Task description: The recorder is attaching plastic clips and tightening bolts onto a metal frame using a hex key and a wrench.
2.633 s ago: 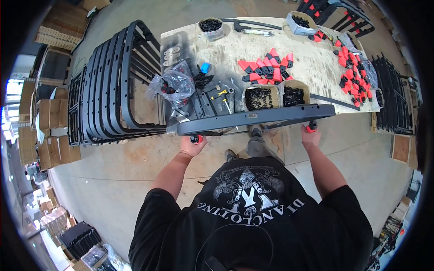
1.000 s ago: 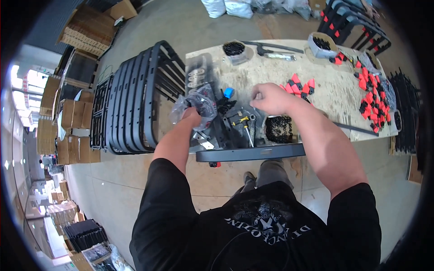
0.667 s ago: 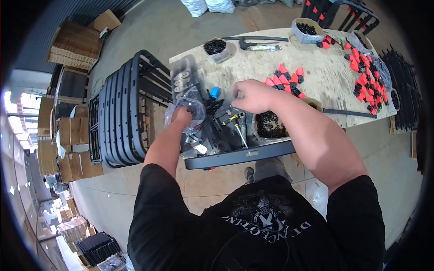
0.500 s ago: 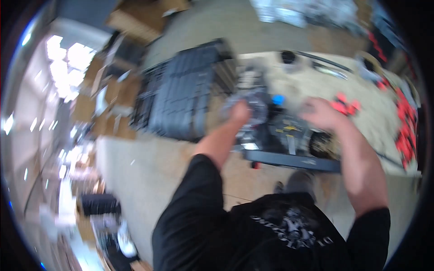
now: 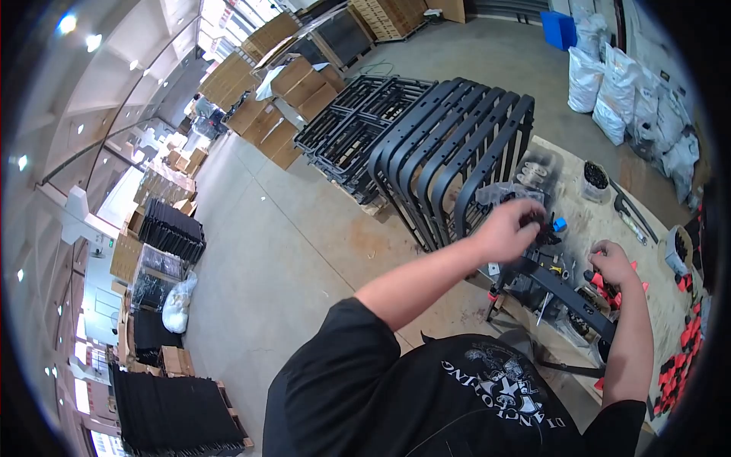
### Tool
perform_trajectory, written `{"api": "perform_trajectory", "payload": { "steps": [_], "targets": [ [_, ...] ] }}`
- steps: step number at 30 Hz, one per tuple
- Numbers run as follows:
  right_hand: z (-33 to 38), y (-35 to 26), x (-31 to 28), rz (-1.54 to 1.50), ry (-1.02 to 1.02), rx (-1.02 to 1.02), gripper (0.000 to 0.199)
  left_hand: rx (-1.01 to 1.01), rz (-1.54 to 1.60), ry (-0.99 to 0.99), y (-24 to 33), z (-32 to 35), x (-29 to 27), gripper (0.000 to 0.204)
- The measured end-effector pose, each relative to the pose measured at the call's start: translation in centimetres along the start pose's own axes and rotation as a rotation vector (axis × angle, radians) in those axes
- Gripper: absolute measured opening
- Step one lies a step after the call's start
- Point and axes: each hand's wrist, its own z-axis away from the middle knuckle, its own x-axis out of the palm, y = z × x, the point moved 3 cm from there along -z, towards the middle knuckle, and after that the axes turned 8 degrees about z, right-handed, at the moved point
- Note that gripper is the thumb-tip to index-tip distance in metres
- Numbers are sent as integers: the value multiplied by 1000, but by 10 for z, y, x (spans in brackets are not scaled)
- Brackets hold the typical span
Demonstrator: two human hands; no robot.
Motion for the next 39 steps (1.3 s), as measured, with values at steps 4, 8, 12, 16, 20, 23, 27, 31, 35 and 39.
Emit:
{"api": "perform_trajectory", "payload": {
  "steps": [4,8,12,16,20,23,27,31,35,39],
  "targets": [
    [3,20,-3,88,48,19,26,-38,-18,-24,18,38,9,21],
    [17,3,-12,335,99,2,29,-87,12,-35,16,52,17,20],
    [-2,11,-11,318,35,-24,35,0,94,-70,21,54,33,19],
    [-12,28,-9,338,37,-31,44,188,-93,-175,30,40,57,26],
    [-4,29,-14,292,-1,-24,45,298,-135,-216,38,35,81,21],
    [0,31,-20,314,56,-18,40,382,-204,-265,37,31,96,21],
    [-1,30,-17,285,26,-9,40,303,-155,-361,43,25,118,22],
    [-5,33,-14,289,32,-13,45,433,-144,-382,51,17,141,22],
    [0,30,-16,267,44,-8,47,403,-108,-493,47,15,154,17],
    [1,24,-17,290,16,-8,49,355,-127,-499,45,13,149,18]
  ]
}}
